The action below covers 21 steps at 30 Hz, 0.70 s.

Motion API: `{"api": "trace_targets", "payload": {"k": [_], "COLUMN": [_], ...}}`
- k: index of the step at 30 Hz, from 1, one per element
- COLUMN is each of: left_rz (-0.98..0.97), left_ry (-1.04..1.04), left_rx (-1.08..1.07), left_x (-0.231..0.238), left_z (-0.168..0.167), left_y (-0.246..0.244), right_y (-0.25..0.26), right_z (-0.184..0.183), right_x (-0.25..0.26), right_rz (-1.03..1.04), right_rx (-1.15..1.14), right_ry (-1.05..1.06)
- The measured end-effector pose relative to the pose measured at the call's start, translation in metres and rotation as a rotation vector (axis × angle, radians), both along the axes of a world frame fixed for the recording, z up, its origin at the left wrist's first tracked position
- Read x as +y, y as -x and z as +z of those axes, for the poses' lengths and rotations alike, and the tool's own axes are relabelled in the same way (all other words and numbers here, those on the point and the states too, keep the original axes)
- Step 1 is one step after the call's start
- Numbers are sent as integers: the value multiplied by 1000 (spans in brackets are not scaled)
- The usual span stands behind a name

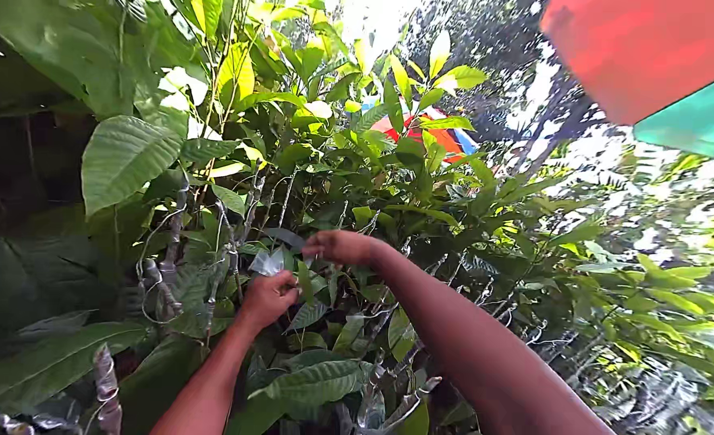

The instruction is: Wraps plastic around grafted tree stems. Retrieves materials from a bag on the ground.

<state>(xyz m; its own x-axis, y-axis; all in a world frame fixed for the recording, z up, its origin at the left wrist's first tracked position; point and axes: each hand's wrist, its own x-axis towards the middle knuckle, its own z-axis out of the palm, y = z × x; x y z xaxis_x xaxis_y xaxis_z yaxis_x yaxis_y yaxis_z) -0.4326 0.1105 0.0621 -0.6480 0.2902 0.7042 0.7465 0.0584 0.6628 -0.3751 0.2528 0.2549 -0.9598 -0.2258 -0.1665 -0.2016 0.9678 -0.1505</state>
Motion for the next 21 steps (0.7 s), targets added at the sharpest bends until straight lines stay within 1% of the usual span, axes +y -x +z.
{"api": "trace_targets", "payload": {"k": [2,4,5,7,9,10,11,12,13,14,15,16,17,18,19,20,21], "left_rz": [56,61,48,66,125,112,86,58,50,61,74,74,74,93,113,105,81], "left_ry": [-112,-230,-287,-330,-202,-106,-11,61,71,43,-6,-59,-110,-142,-136,-82,-8], "left_rx": [-54,-152,-197,-201,-107,-82,-49,-9,39,66,56,17,-19,-27,-21,-20,2], "left_x": [-6,-7,-5,-3,-2,-2,0,1,1,-2,-4,-5,-5,-3,0,2,3], "left_z": [0,2,4,7,9,12,12,8,4,3,3,4,6,8,10,10,9], "left_y": [4,3,1,-2,-10,-15,-16,-12,-10,-8,-7,-8,-10,-12,-15,-16,-16], "right_y": [0,-13,-23,-49,-65,-63,-54,-43,-34,-29,-32,-43,-57,-68,-71,-66,-55], "right_z": [-21,-33,-36,-36,-25,-13,-2,5,9,6,-4,-15,-21,-21,-16,-6,3], "right_x": [14,9,-1,-35,-66,-67,-57,-39,-22,-12,-11,-21,-36,-51,-59,-58,-47], "right_rz": [20,0,-13,49,150,156,125,77,27,-7,-22,-13,20,52,81,90,80], "right_rx": [36,61,86,128,110,57,13,26,82,170,249,284,285,263,238,199,172], "right_ry": [-307,-452,-468,-363,-114,50,212,274,178,-44,-255,-375,-390,-275,-82,100,202]}}
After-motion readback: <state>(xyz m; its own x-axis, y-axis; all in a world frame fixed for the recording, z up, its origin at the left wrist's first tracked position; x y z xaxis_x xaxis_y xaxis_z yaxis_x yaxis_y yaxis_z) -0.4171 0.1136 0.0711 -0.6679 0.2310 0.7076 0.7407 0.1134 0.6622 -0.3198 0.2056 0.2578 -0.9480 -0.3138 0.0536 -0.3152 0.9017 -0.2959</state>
